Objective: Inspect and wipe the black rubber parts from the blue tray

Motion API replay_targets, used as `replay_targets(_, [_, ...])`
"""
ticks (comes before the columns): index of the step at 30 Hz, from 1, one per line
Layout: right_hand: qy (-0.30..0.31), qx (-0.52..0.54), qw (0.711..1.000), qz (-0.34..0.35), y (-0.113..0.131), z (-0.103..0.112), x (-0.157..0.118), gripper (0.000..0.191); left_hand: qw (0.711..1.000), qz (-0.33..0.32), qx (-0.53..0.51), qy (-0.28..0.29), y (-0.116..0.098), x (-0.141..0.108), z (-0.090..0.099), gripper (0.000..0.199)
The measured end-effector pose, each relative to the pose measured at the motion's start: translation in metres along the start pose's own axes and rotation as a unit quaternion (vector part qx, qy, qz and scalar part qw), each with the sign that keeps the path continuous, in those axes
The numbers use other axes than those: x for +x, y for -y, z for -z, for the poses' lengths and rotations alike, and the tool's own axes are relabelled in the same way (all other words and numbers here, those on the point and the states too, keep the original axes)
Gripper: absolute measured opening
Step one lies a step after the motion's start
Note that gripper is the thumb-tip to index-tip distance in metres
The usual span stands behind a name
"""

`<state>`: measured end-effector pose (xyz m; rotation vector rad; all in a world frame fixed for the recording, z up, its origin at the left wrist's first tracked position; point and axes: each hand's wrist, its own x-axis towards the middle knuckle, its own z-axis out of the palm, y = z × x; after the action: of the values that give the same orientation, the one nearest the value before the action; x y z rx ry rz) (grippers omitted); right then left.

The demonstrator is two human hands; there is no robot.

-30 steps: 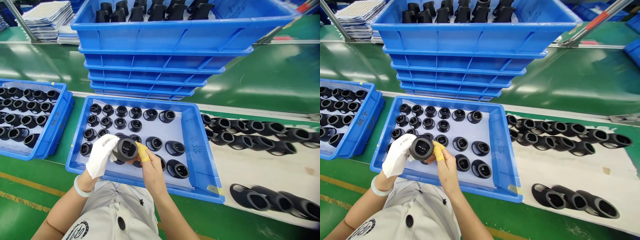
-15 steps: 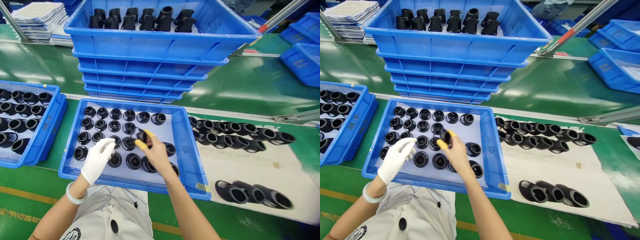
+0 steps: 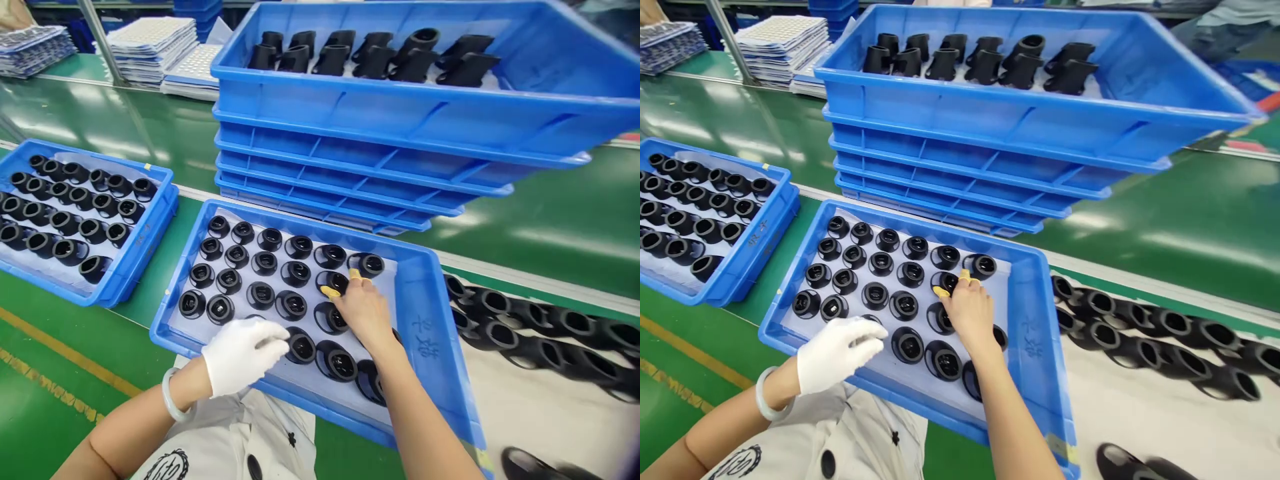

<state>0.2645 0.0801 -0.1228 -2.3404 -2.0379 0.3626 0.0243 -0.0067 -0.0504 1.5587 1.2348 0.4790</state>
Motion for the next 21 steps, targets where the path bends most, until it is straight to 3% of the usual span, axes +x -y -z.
replay_targets(2, [-0.071,0.005,0.995,0.064,0.013,0.0,-0.004,0.048,1.0,-0.019,0.012,0.018,-0.001,-0.003,0.003,0.027])
replay_targets(4, [-0.134,0.056,0.973,0.178,0.037,-0.002,-0.01,0.046,0.998,-0.058,0.015,0.028,-0.003,-0.007,0.007,0.026])
replay_targets(6, [-0.13,0.116,0.939,0.297,0.074,-0.007,-0.015,0.04,0.994,-0.101,0.005,0.033,-0.004,-0.01,0.012,0.026])
replay_targets(8, [-0.074,0.12,0.919,0.368,0.117,-0.014,-0.02,0.037,0.991,-0.128,-0.009,0.029,-0.004,-0.014,0.017,0.027])
replay_targets(11, [-0.023,0.075,0.915,0.396,0.179,-0.027,-0.023,0.041,0.99,-0.137,-0.013,0.013,-0.001,-0.02,0.024,0.028])
replay_targets(14, [-0.014,0.055,0.919,0.391,0.218,-0.042,-0.022,0.049,0.992,-0.127,0.0,-0.012,0.003,-0.026,0.032,0.029])
replay_targets(18, [-0.011,0.051,0.925,0.377,0.228,-0.046,-0.02,0.045,0.994,-0.065,-0.031,-0.077,0.012,-0.033,0.045,0.025])
replay_targets(21, [-0.027,0.071,0.929,0.362,0.212,-0.029,-0.026,0.051,0.971,0.014,-0.118,-0.207,0.024,-0.034,0.059,0.025])
